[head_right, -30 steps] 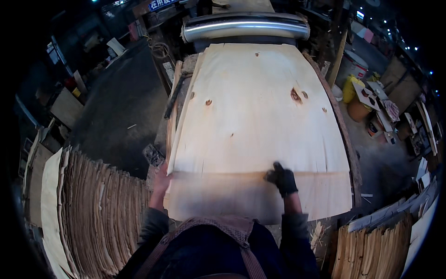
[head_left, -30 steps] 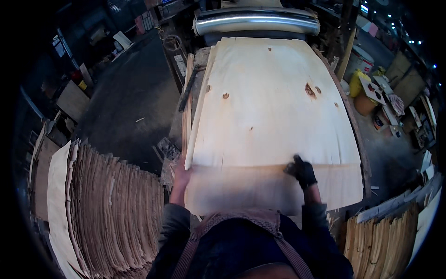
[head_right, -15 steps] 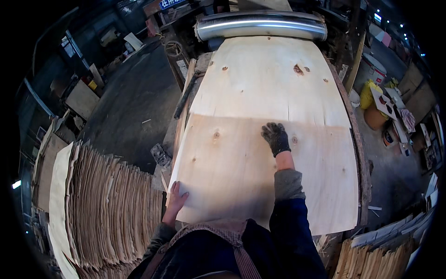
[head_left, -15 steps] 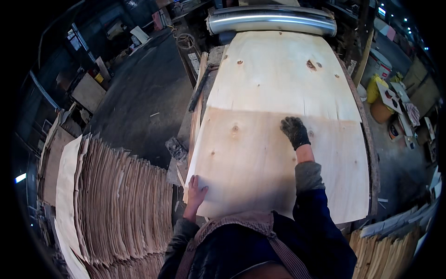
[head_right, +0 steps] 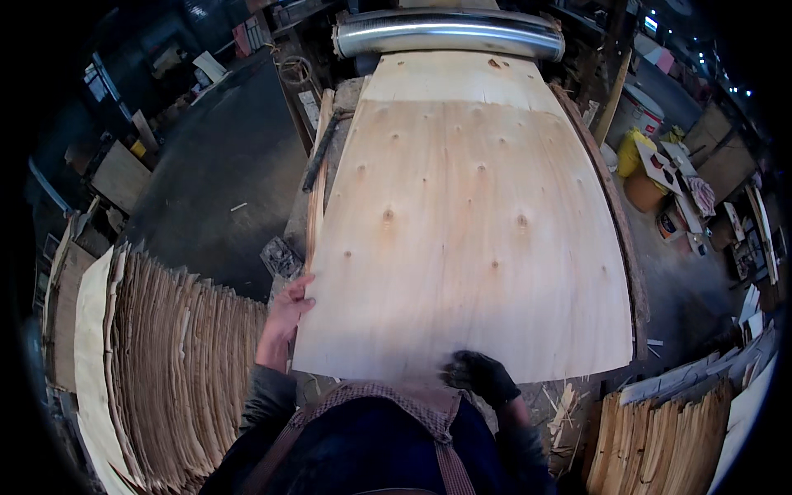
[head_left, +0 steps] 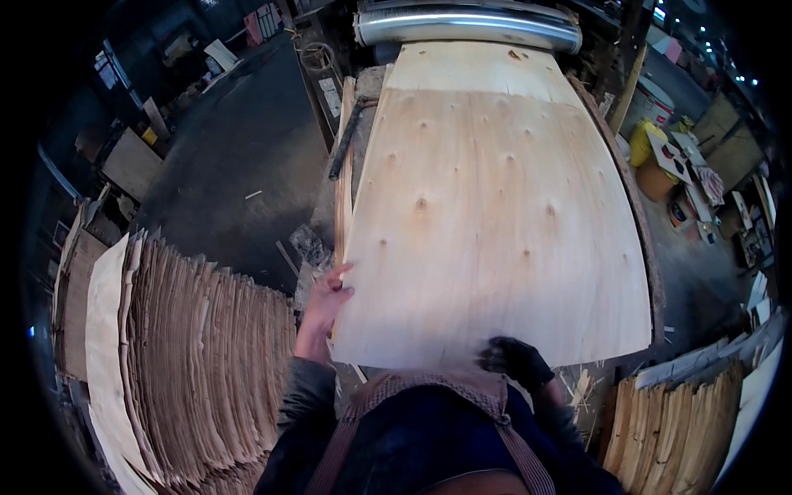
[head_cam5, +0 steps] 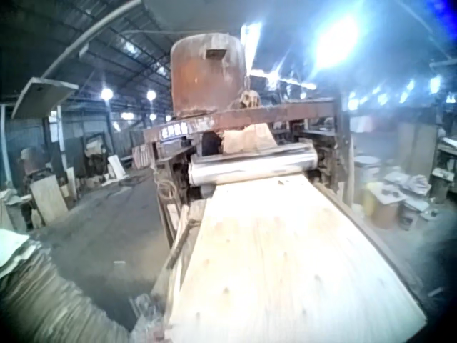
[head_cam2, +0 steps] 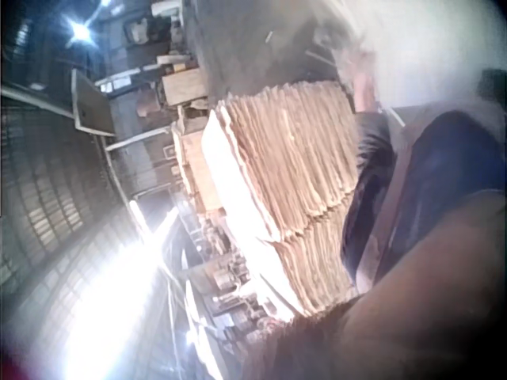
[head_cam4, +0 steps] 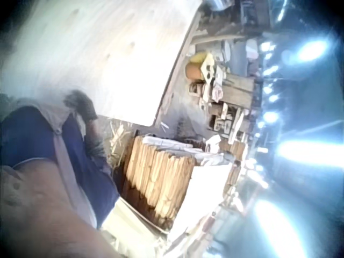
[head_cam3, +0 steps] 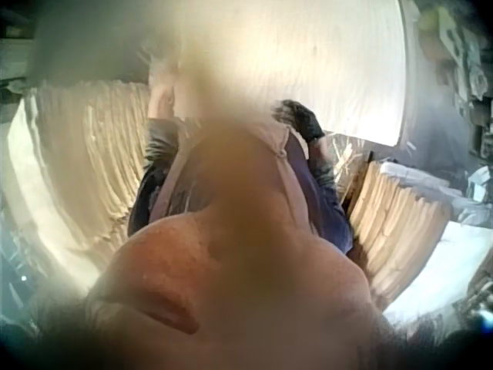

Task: The person glues and stacks sheets of wood veneer by feeding them through an industrial roller machine and then placing them onto a large stack.

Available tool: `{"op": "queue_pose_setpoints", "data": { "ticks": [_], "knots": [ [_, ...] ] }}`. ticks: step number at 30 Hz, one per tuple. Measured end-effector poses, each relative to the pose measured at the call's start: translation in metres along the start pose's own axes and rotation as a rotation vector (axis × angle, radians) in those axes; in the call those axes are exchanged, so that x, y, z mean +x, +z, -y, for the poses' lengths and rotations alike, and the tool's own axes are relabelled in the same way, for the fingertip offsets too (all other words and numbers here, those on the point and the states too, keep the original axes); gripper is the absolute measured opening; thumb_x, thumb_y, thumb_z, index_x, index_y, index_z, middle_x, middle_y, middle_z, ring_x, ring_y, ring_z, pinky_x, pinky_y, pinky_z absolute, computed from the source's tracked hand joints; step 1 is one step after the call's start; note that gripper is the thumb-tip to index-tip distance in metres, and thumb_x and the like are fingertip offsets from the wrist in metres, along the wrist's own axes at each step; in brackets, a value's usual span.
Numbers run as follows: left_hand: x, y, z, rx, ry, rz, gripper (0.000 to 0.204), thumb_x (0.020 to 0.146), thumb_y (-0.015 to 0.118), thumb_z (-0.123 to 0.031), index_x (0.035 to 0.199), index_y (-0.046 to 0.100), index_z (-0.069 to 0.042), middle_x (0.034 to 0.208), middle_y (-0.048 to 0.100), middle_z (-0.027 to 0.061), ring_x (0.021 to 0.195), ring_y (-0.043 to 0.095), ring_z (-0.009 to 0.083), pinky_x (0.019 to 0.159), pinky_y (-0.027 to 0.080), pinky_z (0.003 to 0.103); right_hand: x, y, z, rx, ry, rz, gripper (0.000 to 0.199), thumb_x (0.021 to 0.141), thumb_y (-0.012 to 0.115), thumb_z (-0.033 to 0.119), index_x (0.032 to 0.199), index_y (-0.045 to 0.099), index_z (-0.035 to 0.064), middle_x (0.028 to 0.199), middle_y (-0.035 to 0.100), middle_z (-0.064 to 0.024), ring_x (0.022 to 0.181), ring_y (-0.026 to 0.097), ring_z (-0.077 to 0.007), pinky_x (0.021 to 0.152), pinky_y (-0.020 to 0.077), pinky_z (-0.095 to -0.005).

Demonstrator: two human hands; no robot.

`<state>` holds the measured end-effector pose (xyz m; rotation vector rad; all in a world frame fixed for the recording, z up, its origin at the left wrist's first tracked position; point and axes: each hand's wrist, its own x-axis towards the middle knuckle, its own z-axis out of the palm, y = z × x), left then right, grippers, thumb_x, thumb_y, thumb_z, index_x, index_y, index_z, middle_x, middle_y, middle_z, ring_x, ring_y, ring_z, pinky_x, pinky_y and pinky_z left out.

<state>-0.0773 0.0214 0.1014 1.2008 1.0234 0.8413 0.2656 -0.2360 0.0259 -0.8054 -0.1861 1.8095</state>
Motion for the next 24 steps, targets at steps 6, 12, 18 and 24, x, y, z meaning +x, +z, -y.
{"op": "queue_pose_setpoints", "data": {
  "ticks": [6, 12, 18, 24],
  "knots": [
    [-0.012, 0.005, -0.051, -0.208, 0.036, -0.023, 0.043, 0.075, 0.053, 0.013, 0.116, 0.054, 0.0, 0.094, 0.065, 0.0129, 0.079, 0.063, 0.0163, 0.07, 0.052, 0.027, -0.059, -0.032, -0.024, -0.174, 0.048, -0.346, 0.044, 0.093, 0.044, 0.04, 0.095, 0.059, -0.001, 0.08, 0.064, -0.0148, 0.074, 0.065, -0.0271, 0.067, 0.053, -0.0374],
    [0.002, -0.016, -0.043, -0.178, 0.018, -0.019, 0.046, 0.078, 0.052, 0.009, 0.122, 0.049, -0.002, 0.098, 0.064, 0.0129, 0.082, 0.062, 0.0164, 0.07, 0.051, 0.027, -0.047, -0.046, -0.009, -0.718, -0.348, -0.466, 0.029, 0.086, 0.06, 0.027, 0.102, 0.055, 0.0036, 0.082, 0.063, -0.0108, 0.071, 0.063, -0.0251, 0.065, 0.0536, -0.0392],
    [0.033, -0.031, 0.05, 0.409, 0.067, -0.13, 0.052, 0.084, 0.055, -0.007, 0.133, 0.037, 0.0, 0.111, 0.057, 0.0148, 0.1, 0.057, 0.0224, 0.086, 0.045, 0.035, 0.021, -0.054, 0.076, -0.645, -0.455, -0.509, 0.019, 0.089, 0.057, 0.021, 0.089, 0.053, 0.0026, 0.064, 0.05, -0.0032, 0.06, 0.053, -0.0204, 0.07, 0.0523, -0.0425],
    [0.001, 0.012, 0.119, 1.11, 0.022, -0.295, 0.07, 0.078, 0.063, -0.027, 0.137, 0.032, -0.006, 0.138, 0.033, 0.02, 0.127, 0.032, 0.0342, 0.099, 0.031, 0.053, 0.149, -0.06, 0.18, 0.058, -0.45, 0.021, 0.016, 0.088, 0.055, 0.019, 0.077, 0.051, 0.0073, 0.068, 0.051, -0.006, 0.073, 0.053, -0.0247, 0.089, 0.0436, -0.0466]
  ]
}}
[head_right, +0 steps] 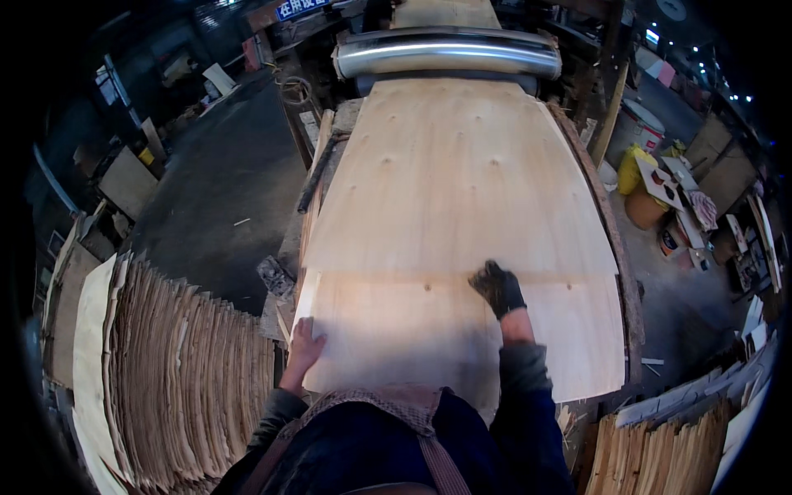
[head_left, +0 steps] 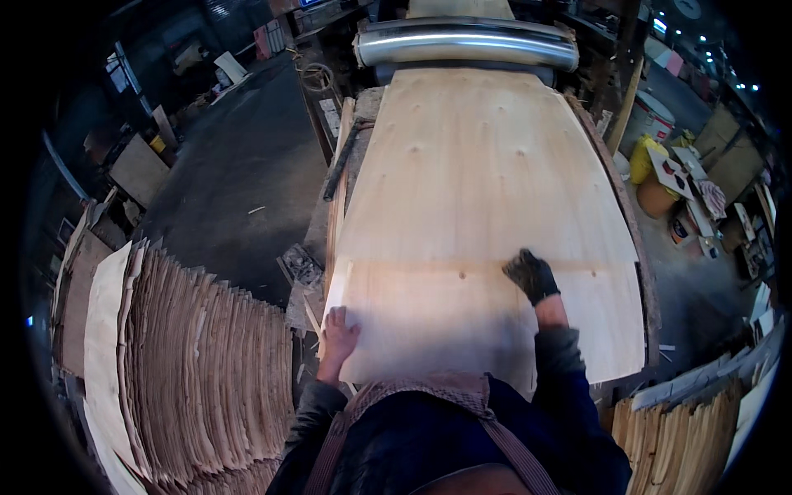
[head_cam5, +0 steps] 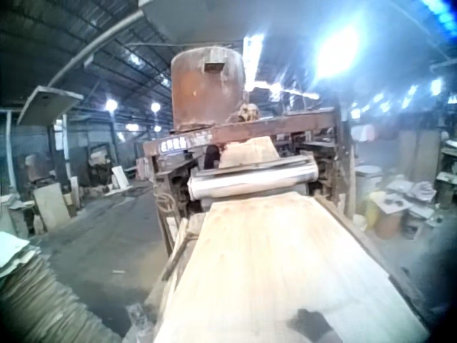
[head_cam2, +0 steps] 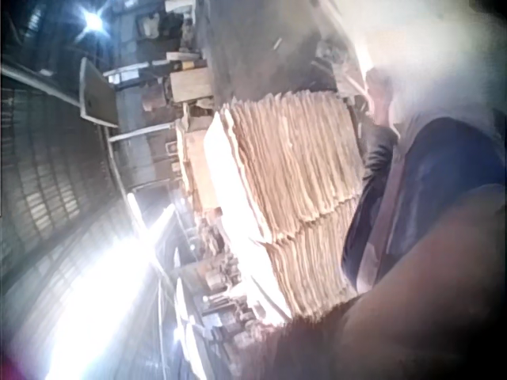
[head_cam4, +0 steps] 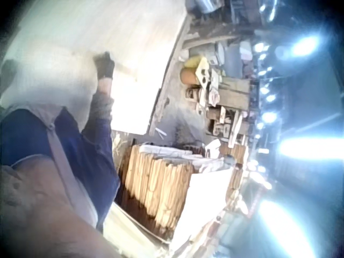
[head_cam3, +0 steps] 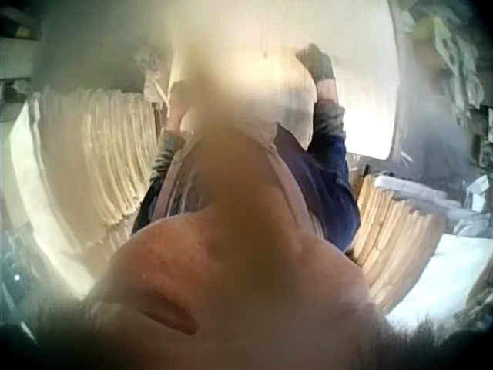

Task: The person glues and stacks sheets of wood veneer by feeding them through an industrial roller machine and then placing them onto a large stack.

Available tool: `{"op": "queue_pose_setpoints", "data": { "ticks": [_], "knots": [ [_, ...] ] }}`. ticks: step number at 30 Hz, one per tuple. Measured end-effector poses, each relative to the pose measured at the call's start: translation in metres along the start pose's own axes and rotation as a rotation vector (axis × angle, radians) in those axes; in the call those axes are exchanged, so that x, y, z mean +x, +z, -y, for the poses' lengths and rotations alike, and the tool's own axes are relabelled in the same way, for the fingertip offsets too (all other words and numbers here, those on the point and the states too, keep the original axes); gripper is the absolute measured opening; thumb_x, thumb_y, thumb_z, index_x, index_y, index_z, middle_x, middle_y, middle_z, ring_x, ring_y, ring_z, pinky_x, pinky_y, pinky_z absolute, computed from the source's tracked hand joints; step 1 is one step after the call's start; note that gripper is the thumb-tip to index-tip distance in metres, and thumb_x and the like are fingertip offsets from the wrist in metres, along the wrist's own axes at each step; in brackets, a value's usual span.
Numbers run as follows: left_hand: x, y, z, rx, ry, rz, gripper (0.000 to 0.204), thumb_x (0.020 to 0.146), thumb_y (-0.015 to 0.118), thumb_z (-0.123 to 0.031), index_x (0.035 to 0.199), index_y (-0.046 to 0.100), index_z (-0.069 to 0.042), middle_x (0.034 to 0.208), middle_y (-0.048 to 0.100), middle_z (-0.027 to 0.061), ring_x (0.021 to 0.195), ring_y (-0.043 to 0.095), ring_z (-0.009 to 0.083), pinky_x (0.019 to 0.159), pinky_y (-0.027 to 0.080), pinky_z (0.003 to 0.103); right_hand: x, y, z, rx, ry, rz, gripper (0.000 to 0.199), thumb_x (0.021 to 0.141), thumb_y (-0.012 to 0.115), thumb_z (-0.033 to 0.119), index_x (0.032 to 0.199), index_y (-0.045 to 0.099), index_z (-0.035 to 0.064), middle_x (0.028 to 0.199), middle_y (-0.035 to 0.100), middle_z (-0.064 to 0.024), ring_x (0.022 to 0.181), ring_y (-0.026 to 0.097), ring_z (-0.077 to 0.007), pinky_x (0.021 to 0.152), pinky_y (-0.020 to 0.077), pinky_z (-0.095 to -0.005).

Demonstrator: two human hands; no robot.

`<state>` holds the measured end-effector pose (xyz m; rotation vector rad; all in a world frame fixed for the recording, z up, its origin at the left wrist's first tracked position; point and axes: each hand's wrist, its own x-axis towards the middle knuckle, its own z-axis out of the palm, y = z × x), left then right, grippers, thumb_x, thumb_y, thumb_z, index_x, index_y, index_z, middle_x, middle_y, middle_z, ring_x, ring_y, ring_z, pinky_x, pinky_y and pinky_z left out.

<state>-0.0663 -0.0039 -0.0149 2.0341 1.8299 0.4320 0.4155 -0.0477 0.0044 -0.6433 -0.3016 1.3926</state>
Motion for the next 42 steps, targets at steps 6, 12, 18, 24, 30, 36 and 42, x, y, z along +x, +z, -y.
{"op": "queue_pose_setpoints", "data": {
  "ticks": [6, 12, 18, 24, 30, 36, 42],
  "knots": [
    [-0.021, 0.001, -0.014, 0.004, -0.05, 0.033, 0.076, 0.077, 0.064, -0.03, 0.139, 0.027, -0.007, 0.146, 0.017, 0.0183, 0.135, 0.014, 0.0361, 0.1, 0.022, 0.062, 0.092, 0.027, 0.003, 0.053, -0.219, -0.027, 0.022, 0.087, 0.054, 0.018, 0.104, 0.052, 0.0036, 0.107, 0.056, -0.0156, 0.105, 0.052, -0.0359, 0.098, 0.0355, -0.0548],
    [-0.013, 0.006, 0.005, -0.111, 0.018, 0.022, 0.074, 0.075, 0.066, -0.027, 0.137, 0.031, -0.007, 0.144, 0.022, 0.0199, 0.134, 0.018, 0.0371, 0.102, 0.022, 0.058, 0.034, 0.028, -0.053, -0.001, 0.089, 0.092, 0.028, 0.093, 0.042, 0.017, 0.121, 0.045, 0.0097, 0.119, 0.051, -0.0177, 0.11, 0.05, -0.0366, 0.098, 0.037, -0.0533],
    [-0.01, -0.025, -0.005, -0.535, 0.009, 0.09, 0.065, 0.074, 0.063, -0.006, 0.134, 0.037, -0.004, 0.133, 0.04, 0.019, 0.129, 0.029, 0.0313, 0.102, 0.031, 0.039, -0.129, 0.042, -0.094, 0.077, 0.366, 0.135, 0.042, 0.088, 0.052, 0.015, 0.127, 0.041, 0.0034, 0.121, 0.051, -0.0222, 0.111, 0.05, -0.0412, 0.095, 0.0402, -0.0552],
    [-0.021, -0.087, -0.054, -1.13, -0.033, 0.307, 0.06, 0.078, 0.049, 0.012, 0.134, 0.037, -0.001, 0.1, 0.063, 0.0102, 0.092, 0.058, 0.0141, 0.082, 0.045, 0.025, -0.233, 0.019, -0.11, 0.011, 0.562, -0.067, 0.043, 0.09, 0.051, 0.029, 0.123, 0.046, 0.0015, 0.118, 0.055, -0.021, 0.11, 0.054, -0.0332, 0.096, 0.0421, -0.0452],
    [-0.023, -0.14, -0.082, -1.356, 0.012, 0.28, 0.062, 0.076, 0.046, 0.014, 0.136, 0.035, -0.001, 0.1, 0.064, 0.012, 0.084, 0.061, 0.0136, 0.075, 0.048, 0.025, -0.279, 0.001, -0.102, 0.015, 0.43, -0.286, 0.034, 0.083, 0.064, 0.024, 0.101, 0.053, -0.0023, 0.087, 0.063, -0.0114, 0.079, 0.063, -0.0243, 0.073, 0.0518, -0.0356],
    [-0.003, -0.137, -0.063, -1.201, 0.022, 0.236, 0.061, 0.078, 0.047, 0.01, 0.136, 0.033, -0.001, 0.119, 0.055, 0.0203, 0.104, 0.057, 0.0228, 0.088, 0.046, 0.032, -0.246, 0.019, -0.083, -1.447, -0.175, -0.055, 0.041, 0.078, 0.068, 0.03, 0.103, 0.055, 0.0001, 0.075, 0.063, -0.0142, 0.07, 0.064, -0.0265, 0.065, 0.0526, -0.034],
    [0.001, -0.047, -0.005, -0.3, 0.012, 0.102, 0.071, 0.077, 0.063, -0.02, 0.136, 0.029, 0.001, 0.132, 0.04, 0.0256, 0.123, 0.038, 0.0387, 0.102, 0.033, 0.038, -0.103, 0.008, -0.058, -0.782, -0.194, -0.177, 0.015, 0.087, 0.055, 0.015, 0.097, 0.058, 0.0037, 0.076, 0.061, -0.019, 0.067, 0.062, -0.0309, 0.07, 0.0531, -0.0447]
  ]
}}
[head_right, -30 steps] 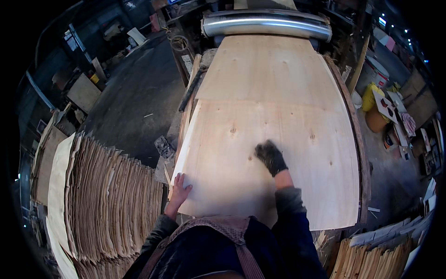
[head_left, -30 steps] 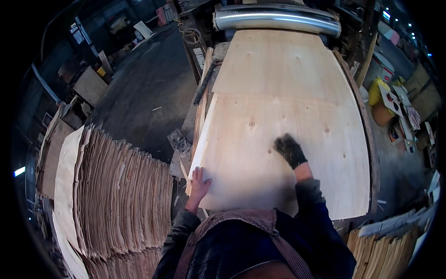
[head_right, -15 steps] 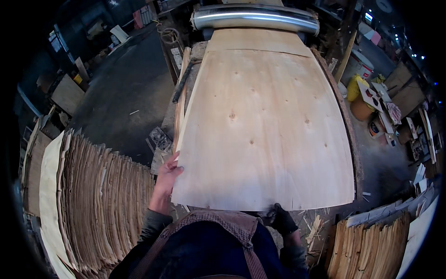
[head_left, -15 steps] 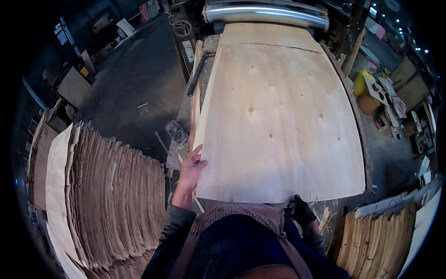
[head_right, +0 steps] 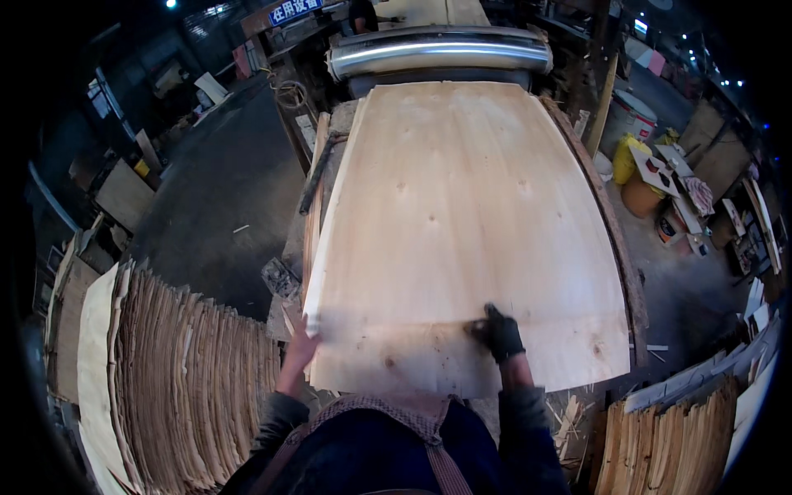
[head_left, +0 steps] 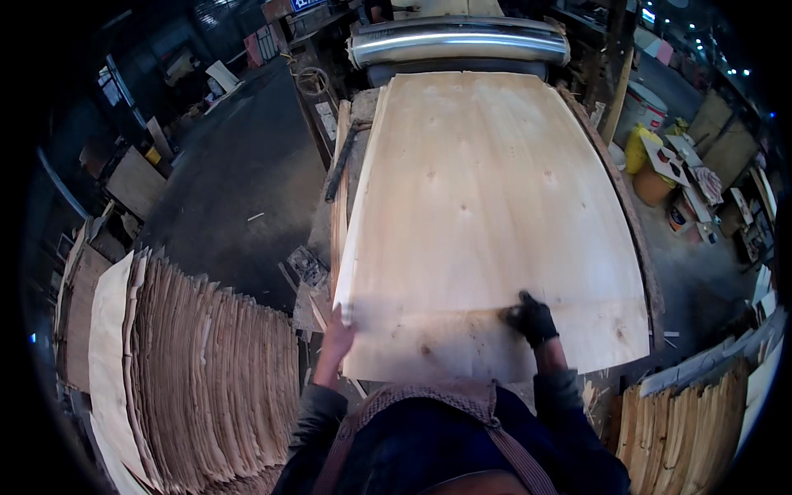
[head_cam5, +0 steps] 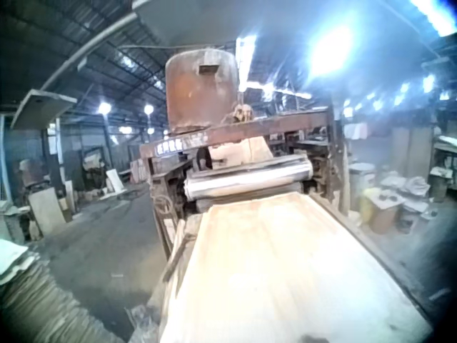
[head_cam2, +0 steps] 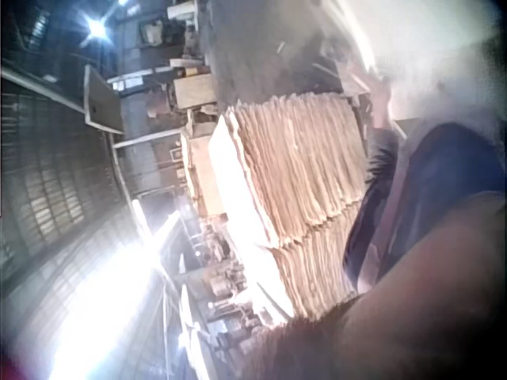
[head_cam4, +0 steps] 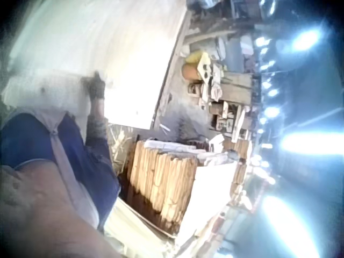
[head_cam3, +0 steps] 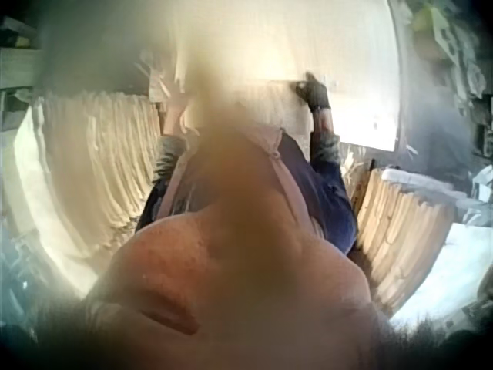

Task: The person glues and stacks sheets of wood veneer by feeding them through an industrial roller machine and then placing them onto a large stack.

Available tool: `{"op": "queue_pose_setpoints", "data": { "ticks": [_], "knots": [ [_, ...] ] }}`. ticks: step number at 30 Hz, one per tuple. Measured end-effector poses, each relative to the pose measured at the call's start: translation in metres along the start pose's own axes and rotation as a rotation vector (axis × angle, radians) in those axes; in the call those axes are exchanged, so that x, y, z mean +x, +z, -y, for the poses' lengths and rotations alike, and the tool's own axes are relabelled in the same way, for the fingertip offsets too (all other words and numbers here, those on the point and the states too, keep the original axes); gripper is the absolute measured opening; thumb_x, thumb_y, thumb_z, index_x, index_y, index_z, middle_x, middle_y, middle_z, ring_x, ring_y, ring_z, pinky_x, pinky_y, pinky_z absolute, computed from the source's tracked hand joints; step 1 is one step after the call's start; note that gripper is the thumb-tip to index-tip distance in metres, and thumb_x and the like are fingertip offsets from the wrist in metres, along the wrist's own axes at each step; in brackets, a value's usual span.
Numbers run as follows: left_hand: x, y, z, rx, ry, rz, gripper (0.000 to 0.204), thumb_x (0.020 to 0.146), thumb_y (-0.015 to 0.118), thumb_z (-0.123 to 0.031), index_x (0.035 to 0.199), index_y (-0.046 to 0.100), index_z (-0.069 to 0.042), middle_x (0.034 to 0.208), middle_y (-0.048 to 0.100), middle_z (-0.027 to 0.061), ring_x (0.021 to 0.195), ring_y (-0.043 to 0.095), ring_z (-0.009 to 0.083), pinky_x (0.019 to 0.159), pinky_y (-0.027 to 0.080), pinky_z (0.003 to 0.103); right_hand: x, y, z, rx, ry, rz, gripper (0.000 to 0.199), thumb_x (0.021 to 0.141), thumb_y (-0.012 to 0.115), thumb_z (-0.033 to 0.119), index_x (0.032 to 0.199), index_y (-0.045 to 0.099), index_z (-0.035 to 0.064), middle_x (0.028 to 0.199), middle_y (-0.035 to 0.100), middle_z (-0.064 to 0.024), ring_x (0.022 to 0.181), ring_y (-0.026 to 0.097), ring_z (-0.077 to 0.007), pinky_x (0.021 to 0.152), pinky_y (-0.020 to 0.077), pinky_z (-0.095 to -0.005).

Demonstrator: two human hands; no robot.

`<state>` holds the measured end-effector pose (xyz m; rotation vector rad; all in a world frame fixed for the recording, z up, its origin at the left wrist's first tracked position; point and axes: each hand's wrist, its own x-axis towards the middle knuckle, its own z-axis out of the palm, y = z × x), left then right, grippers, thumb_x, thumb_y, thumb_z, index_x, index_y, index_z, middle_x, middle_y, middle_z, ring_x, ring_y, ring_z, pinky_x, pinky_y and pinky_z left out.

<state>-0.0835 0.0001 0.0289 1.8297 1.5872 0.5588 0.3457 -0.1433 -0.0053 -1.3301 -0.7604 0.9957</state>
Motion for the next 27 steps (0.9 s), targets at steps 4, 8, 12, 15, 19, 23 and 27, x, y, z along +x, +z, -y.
{"op": "queue_pose_setpoints", "data": {
  "ticks": [4, 8, 12, 15, 19, 23, 27],
  "knots": [
    [-0.02, 0.045, 0.025, 0.278, -0.008, -0.015, 0.079, 0.075, 0.065, -0.031, 0.137, 0.027, 0.001, 0.143, 0.022, 0.0243, 0.132, 0.022, 0.0385, 0.106, 0.024, 0.044, 0.109, -0.007, -0.009, 0.804, 0.324, -0.013, 0.016, 0.088, 0.053, 0.014, 0.099, 0.054, 0.0021, 0.076, 0.061, -0.0194, 0.075, 0.061, -0.0366, 0.083, 0.048, -0.0548],
    [-0.026, 0.049, 0.03, 0.26, 0.051, -0.048, 0.08, 0.074, 0.067, -0.028, 0.137, 0.027, -0.001, 0.144, 0.019, 0.0251, 0.133, 0.02, 0.0397, 0.105, 0.024, 0.05, 0.192, 0.01, -0.006, 0.837, 0.171, 0.074, 0.02, 0.09, 0.05, 0.015, 0.104, 0.052, 0.0014, 0.102, 0.057, -0.023, 0.101, 0.054, -0.0406, 0.095, 0.0386, -0.0576],
    [-0.027, 0.046, 0.036, 0.229, 0.104, -0.041, 0.077, 0.074, 0.067, -0.022, 0.137, 0.028, -0.002, 0.143, 0.019, 0.0251, 0.132, 0.021, 0.0415, 0.105, 0.024, 0.048, 0.199, 0.027, 0.0, 0.976, 0.043, 0.038, 0.024, 0.091, 0.049, 0.017, 0.11, 0.051, 0.0031, 0.119, 0.051, -0.0198, 0.117, 0.044, -0.0371, 0.099, 0.035, -0.0564],
    [-0.025, 0.044, 0.042, 0.139, 0.118, -0.045, 0.074, 0.074, 0.067, -0.018, 0.136, 0.03, -0.002, 0.143, 0.02, 0.0239, 0.132, 0.023, 0.0375, 0.106, 0.025, 0.043, 0.17, 0.043, 0.0, 1.042, 0.175, 0.179, 0.029, 0.091, 0.05, 0.018, 0.117, 0.049, 0.0058, 0.123, 0.051, -0.0179, 0.12, 0.043, -0.0356, 0.101, 0.0333, -0.0555],
    [-0.021, 0.032, 0.039, -0.408, -0.033, 0.065, 0.07, 0.073, 0.065, -0.007, 0.135, 0.033, -0.001, 0.142, 0.026, 0.0181, 0.129, 0.03, 0.0266, 0.102, 0.033, 0.036, 0.056, 0.059, -0.009, 0.814, 0.282, 0.278, 0.039, 0.093, 0.047, 0.02, 0.127, 0.042, 0.0027, 0.118, 0.052, -0.0214, 0.109, 0.051, -0.0372, 0.093, 0.0419, -0.0529],
    [-0.028, 0.009, 0.014, -0.772, -0.142, 0.209, 0.065, 0.073, 0.059, 0.006, 0.134, 0.036, 0.0, 0.129, 0.045, 0.0123, 0.115, 0.047, 0.02, 0.092, 0.042, 0.03, -0.053, 0.057, 0.005, 0.858, 0.566, 0.53, 0.04, 0.09, 0.051, 0.023, 0.126, 0.043, 0.0073, 0.123, 0.05, -0.0228, 0.113, 0.049, -0.0408, 0.097, 0.0376, -0.0545],
    [-0.034, -0.015, -0.023, -0.931, -0.108, 0.196, 0.064, 0.073, 0.05, 0.015, 0.133, 0.037, 0.0, 0.118, 0.056, 0.011, 0.1, 0.057, 0.0174, 0.084, 0.046, 0.026, -0.13, 0.037, -0.009, 0.807, 0.615, 0.472, 0.042, 0.091, 0.047, 0.03, 0.124, 0.043, 0.0028, 0.118, 0.054, -0.0219, 0.109, 0.054, -0.0376, 0.091, 0.0437, -0.047]
  ]
}}
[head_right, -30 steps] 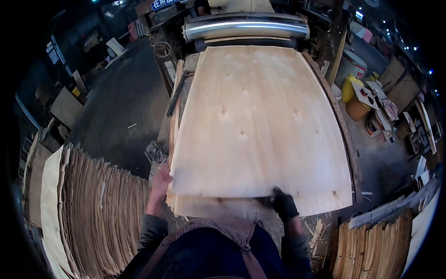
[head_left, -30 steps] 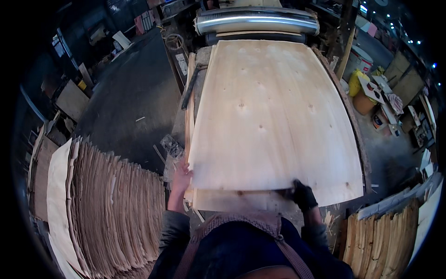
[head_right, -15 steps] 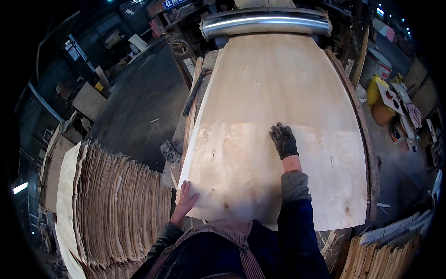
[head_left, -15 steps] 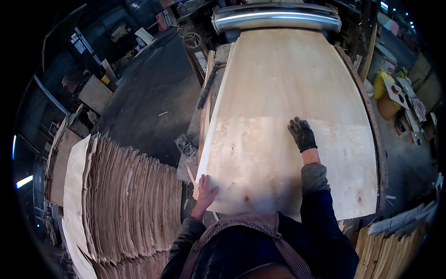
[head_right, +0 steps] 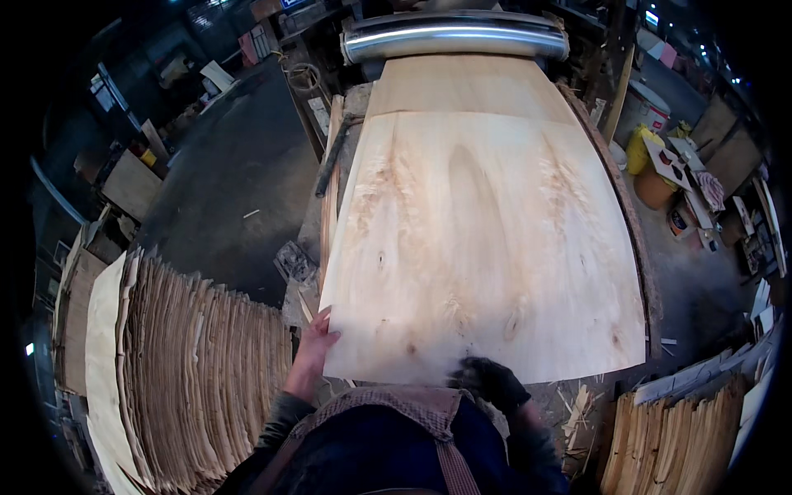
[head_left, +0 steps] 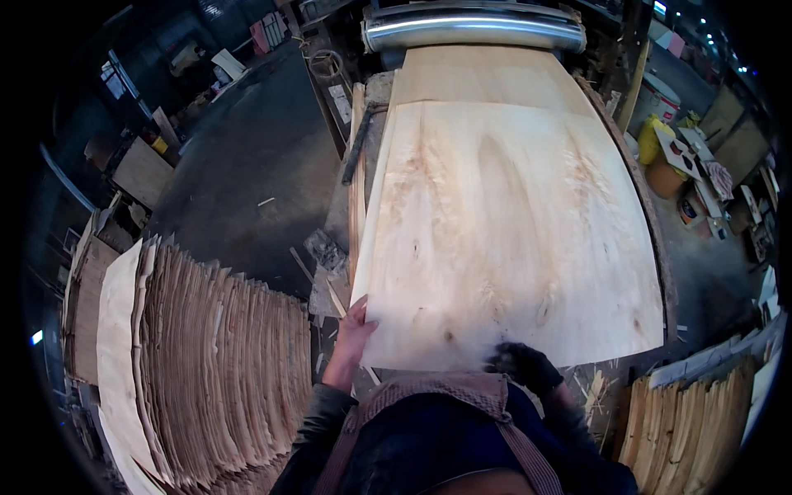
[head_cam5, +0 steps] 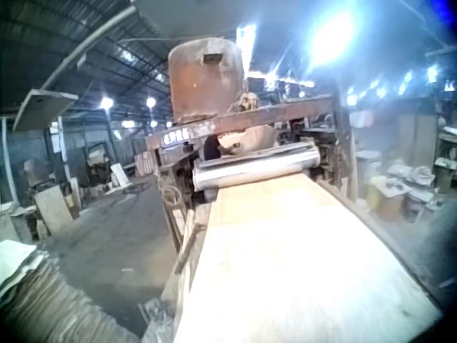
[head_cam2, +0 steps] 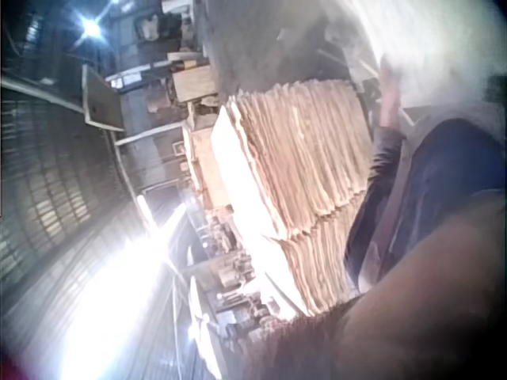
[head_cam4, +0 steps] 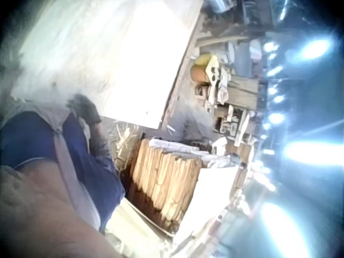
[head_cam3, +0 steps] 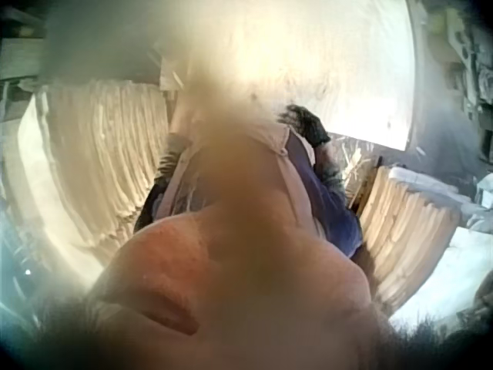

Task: The person glues and stacks sheets of wood veneer by feeding them through an industrial roller machine and then placing them onto a large stack.

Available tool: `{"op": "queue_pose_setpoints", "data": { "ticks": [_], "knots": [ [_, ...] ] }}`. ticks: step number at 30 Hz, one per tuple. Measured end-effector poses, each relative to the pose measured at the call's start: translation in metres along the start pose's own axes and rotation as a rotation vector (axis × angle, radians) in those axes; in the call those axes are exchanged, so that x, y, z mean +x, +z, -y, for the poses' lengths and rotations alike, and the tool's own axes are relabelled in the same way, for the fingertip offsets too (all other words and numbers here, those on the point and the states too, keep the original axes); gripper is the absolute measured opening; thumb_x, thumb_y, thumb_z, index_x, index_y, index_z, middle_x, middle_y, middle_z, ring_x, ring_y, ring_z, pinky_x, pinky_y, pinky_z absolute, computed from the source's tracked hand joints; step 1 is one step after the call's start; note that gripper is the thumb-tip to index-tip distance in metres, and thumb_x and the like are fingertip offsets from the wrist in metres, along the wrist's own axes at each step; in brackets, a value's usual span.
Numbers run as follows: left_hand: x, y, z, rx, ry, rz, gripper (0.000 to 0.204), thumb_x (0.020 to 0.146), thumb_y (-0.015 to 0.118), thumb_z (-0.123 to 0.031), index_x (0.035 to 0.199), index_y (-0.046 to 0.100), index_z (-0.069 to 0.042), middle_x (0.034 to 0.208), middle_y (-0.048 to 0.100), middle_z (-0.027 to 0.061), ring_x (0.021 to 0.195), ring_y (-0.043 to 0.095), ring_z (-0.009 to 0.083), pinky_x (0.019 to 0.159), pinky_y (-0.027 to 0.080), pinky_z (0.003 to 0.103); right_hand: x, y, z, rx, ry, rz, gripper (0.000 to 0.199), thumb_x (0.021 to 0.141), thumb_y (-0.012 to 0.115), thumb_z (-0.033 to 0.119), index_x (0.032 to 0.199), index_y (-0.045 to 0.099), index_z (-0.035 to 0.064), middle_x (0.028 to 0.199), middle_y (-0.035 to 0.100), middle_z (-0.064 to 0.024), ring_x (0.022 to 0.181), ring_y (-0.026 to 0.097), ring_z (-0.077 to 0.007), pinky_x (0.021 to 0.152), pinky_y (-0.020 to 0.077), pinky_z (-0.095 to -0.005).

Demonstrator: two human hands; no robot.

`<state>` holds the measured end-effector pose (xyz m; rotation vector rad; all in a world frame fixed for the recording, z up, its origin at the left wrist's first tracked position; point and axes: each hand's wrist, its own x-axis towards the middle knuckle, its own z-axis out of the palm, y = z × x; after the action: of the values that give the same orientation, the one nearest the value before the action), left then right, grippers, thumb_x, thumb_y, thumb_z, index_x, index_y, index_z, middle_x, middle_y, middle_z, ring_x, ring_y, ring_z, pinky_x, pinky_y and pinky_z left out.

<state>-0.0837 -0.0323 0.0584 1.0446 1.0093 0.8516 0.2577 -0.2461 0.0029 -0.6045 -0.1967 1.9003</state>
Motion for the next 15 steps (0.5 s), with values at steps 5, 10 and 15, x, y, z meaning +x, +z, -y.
{"op": "queue_pose_setpoints", "data": {
  "ticks": [5, 10, 15],
  "knots": [
    [-0.013, 0.014, -0.048, -0.18, 0.03, 0.028, 0.066, 0.073, 0.048, 0.018, 0.135, 0.036, -0.001, 0.116, 0.058, 0.0137, 0.096, 0.06, 0.0174, 0.082, 0.048, 0.027, -0.043, -0.032, -0.027, -0.202, -0.086, -0.306, 0.044, 0.08, 0.068, 0.026, 0.109, 0.048, 0.0, 0.09, 0.062, -0.0072, 0.086, 0.061, -0.0183, 0.075, 0.0502, -0.0324],
    [-0.014, 0.012, -0.065, -0.241, 0.158, 0.082, 0.065, 0.074, 0.049, 0.016, 0.135, 0.037, -0.002, 0.111, 0.061, 0.0145, 0.094, 0.06, 0.0179, 0.083, 0.048, 0.027, -0.062, -0.026, -0.017, -0.559, -0.319, -0.533, 0.036, 0.072, 0.076, 0.021, 0.095, 0.054, 0.0023, 0.072, 0.061, -0.0033, 0.067, 0.062, -0.0126, 0.063, 0.0516, -0.0279],
    [0.026, -0.019, -0.02, 0.238, 0.117, -0.03, 0.06, 0.078, 0.057, -0.003, 0.134, 0.035, 0.001, 0.123, 0.052, 0.0207, 0.107, 0.055, 0.0276, 0.09, 0.044, 0.034, -0.027, -0.021, 0.014, -1.054, -0.458, -0.588, 0.036, 0.085, 0.061, 0.037, 0.089, 0.058, 0.0016, 0.068, 0.06, -0.005, 0.06, 0.06, -0.0143, 0.054, 0.0506, -0.0303]
  ]
}}
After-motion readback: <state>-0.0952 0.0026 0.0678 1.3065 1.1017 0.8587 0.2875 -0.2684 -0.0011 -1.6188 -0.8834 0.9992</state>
